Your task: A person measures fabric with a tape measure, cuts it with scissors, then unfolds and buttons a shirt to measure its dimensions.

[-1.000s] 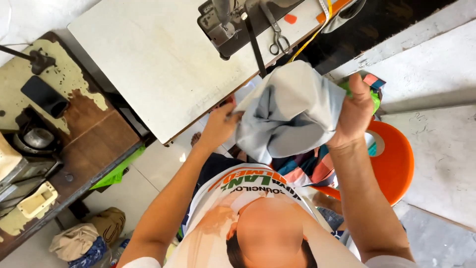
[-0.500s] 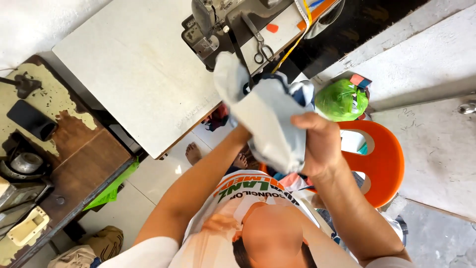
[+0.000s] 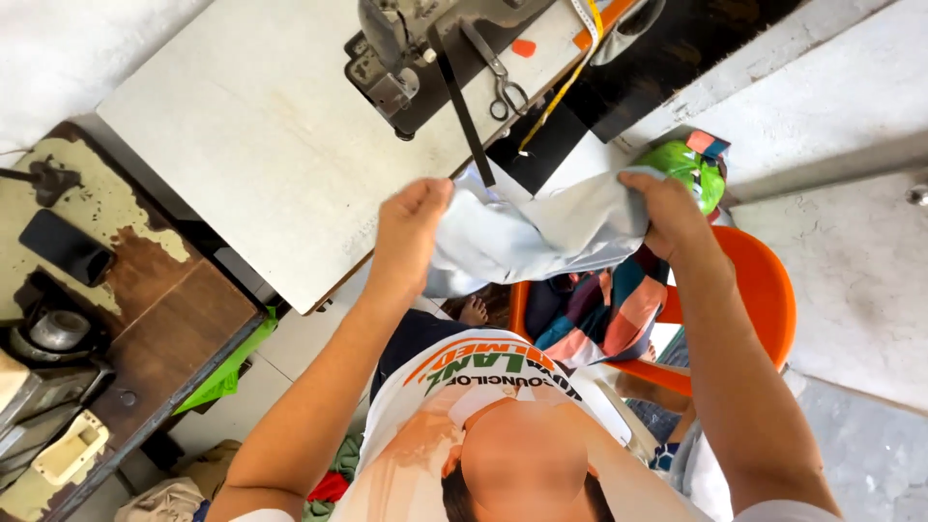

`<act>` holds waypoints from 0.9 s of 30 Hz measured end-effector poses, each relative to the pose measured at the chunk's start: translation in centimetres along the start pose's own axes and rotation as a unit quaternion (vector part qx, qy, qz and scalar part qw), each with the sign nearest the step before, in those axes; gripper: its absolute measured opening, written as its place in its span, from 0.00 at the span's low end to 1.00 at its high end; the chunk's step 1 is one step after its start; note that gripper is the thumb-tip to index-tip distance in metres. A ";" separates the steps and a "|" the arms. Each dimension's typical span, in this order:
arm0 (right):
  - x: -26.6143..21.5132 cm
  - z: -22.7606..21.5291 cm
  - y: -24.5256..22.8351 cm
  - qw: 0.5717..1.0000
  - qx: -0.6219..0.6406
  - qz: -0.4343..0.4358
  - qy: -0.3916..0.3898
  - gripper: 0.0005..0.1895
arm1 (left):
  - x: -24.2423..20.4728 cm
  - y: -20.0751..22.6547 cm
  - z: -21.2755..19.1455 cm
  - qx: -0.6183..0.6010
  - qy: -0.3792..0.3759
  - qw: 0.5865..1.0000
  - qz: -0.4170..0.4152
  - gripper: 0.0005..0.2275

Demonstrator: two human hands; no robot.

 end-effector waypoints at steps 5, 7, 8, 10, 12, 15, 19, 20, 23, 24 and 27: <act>-10.0 4.3 -4.1 0.950 -0.280 -0.096 -0.103 0.53 | -3.8 2.4 3.3 -0.026 -0.029 0.996 0.077 0.11; -9.5 6.0 0.4 0.973 -0.129 0.001 -0.190 0.59 | -7.1 1.6 5.4 -0.069 -0.070 0.991 0.087 0.10; -6.5 6.1 3.8 0.978 -0.033 -0.020 -0.206 0.45 | -8.9 2.0 7.3 -0.006 -0.158 0.969 0.190 0.06; -5.6 6.4 4.6 0.972 0.057 -0.040 -0.226 0.32 | -10.1 1.9 8.2 0.055 -0.236 0.926 0.290 0.04; -9.2 7.8 -1.4 0.948 0.193 -0.059 -0.246 0.25 | -9.6 4.0 4.9 0.059 -0.109 0.855 0.503 0.15; -16.9 7.6 -8.2 0.971 0.066 -0.056 -0.221 0.33 | -4.3 0.4 0.4 0.173 -0.095 0.862 0.467 0.32; -23.5 8.4 -15.6 0.980 -0.017 -0.111 -0.166 0.39 | 0.2 -7.9 -0.7 0.274 -0.216 0.853 0.388 0.19; -24.0 7.9 -17.0 0.980 0.010 -0.153 -0.125 0.42 | 0.3 -7.1 -1.8 0.260 -0.183 0.877 0.359 0.12; -24.4 9.4 -19.2 0.975 0.042 -0.199 -0.085 0.45 | -1.7 -0.9 -6.5 0.234 -0.133 0.899 0.347 0.10; -24.2 10.2 -19.9 0.974 0.055 -0.208 -0.069 0.44 | -2.5 2.3 -7.9 0.221 -0.135 0.892 0.371 0.15; -22.4 13.3 -22.9 0.968 0.093 -0.231 -0.015 0.43 | -1.2 3.3 -15.8 0.200 -0.032 0.937 0.284 0.15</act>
Point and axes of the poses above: each hand's wrist, its own x-axis towards the middle knuckle, its own z-axis out of the palm, y = z × x, the point moved 7 cm from there along x, towards the middle knuckle, and after that the axes turned 8 degrees about y, right-handed, at the moved point
